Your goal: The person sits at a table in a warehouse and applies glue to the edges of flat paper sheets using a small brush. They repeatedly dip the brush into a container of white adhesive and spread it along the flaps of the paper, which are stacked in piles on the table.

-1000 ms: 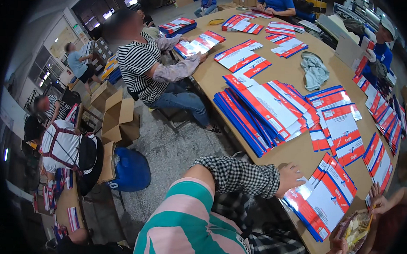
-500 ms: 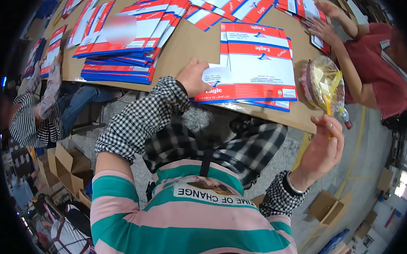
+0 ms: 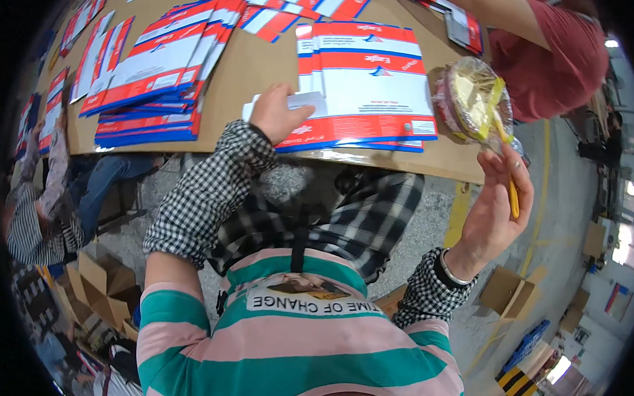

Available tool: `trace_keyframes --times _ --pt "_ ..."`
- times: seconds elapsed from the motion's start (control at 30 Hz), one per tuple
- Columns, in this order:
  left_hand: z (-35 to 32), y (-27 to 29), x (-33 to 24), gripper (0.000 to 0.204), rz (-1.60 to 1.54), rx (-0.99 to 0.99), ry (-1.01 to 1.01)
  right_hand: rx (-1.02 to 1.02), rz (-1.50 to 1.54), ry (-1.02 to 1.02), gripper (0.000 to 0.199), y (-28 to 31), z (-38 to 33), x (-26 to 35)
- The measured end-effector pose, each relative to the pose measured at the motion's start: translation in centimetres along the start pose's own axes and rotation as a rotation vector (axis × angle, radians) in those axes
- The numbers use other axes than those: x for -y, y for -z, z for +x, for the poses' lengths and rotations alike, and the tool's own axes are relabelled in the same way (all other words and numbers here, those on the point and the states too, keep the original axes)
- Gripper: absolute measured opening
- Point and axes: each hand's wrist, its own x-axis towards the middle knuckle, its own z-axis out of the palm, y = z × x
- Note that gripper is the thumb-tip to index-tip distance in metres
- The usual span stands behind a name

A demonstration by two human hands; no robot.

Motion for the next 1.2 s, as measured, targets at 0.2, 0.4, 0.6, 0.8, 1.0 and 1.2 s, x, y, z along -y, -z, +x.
trace_keyframes --times 0.2,0.4,0.6,0.8,1.0,1.2 --pt "1.3 -1.1 -0.1 0.05 -0.109 -0.173 0.199 -0.225 -0.233 -0.084 0.024 1.7 3.5 0.0" --pt "1.1 -1.3 0.1 0.047 -0.075 -0.202 0.204 -0.225 -0.539 -0.186 0.024 4.1 9.3 -6.6" --pt "1.5 -2.1 2.0 0.039 -0.178 -0.144 0.175 -0.037 -0.82 -0.27 0.022 5.3 12.0 -15.5" --pt "2.0 -2.7 5.0 0.038 -0.271 -0.097 0.195 0.042 -0.781 -0.406 0.023 5.6 12.8 -16.7" --pt "2.0 -1.2 1.7 0.043 -0.49 -0.062 0.379 -0.06 -0.55 -0.415 0.019 5.3 13.1 -11.7" --pt "2.9 -1.6 2.2 0.038 -0.32 -0.094 0.403 -0.048 -0.325 -0.489 0.021 5.6 12.9 -10.4"
